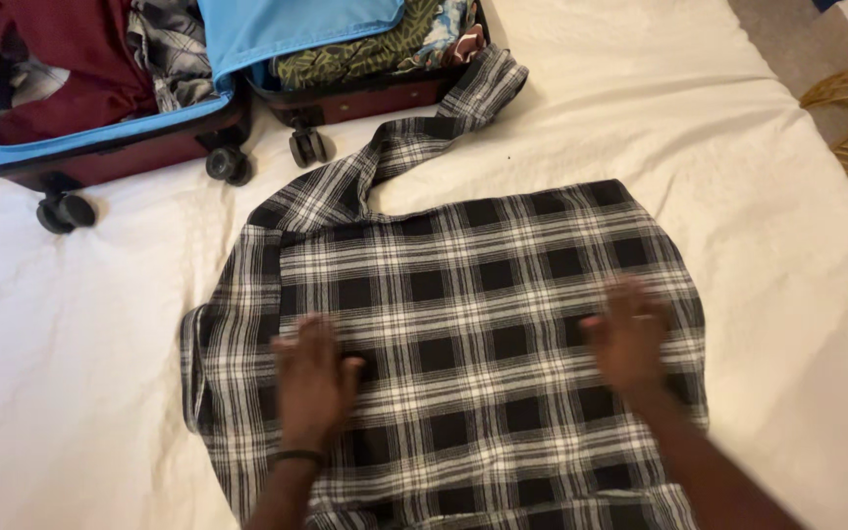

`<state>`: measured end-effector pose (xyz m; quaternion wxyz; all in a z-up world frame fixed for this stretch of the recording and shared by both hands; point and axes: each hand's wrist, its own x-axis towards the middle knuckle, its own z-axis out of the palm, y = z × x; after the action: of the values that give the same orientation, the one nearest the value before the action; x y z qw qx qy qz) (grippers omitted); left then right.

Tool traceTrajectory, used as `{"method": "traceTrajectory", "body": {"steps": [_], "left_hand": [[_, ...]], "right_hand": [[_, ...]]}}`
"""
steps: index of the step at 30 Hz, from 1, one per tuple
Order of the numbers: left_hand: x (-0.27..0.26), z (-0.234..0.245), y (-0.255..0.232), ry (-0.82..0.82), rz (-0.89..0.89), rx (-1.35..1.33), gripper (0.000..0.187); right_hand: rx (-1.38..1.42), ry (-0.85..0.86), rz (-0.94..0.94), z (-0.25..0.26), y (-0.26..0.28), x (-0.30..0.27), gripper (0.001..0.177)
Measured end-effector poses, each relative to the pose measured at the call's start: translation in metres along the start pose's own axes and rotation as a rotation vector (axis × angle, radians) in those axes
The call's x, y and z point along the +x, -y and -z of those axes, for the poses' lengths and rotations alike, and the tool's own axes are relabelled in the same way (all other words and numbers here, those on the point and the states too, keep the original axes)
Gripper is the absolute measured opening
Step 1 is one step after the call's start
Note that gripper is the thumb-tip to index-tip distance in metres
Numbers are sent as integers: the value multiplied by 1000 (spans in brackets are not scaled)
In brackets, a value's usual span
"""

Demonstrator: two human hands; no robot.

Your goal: The person folds a plaid shirt on a white bed by smoothing the fabric and folding the sleeves and body, then carries the folded shirt to a wardrobe and places it on a shelf.

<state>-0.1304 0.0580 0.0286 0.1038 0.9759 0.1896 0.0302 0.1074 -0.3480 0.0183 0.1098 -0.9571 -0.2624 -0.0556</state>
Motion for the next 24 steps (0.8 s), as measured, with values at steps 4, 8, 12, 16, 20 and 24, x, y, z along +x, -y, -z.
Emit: {"method": "traceTrajectory", "body": {"steps": [4, 8, 12, 16, 20, 24], "left_hand": [[-17, -24, -86, 82, -148, -23, 68], [-43, -46, -111, 79, -201, 45, 64], [-73, -36, -78, -2, -133, -12, 69], [-103, -2, 10, 283, 136, 123, 90], [-141, 12, 79, -46, -38, 16, 74], [-136, -9, 59, -80, 91, 155, 76]], "right_hand": [[28, 208, 305, -11, 136, -29, 62], [288, 404, 248, -32, 198, -70, 64], [-57, 105, 479, -37, 150, -94, 73], [-98, 173, 218, -19, 30, -103, 77], [-104, 64, 131, 18, -72, -132, 76], [-285, 142, 23, 23, -70, -146, 75]]}}
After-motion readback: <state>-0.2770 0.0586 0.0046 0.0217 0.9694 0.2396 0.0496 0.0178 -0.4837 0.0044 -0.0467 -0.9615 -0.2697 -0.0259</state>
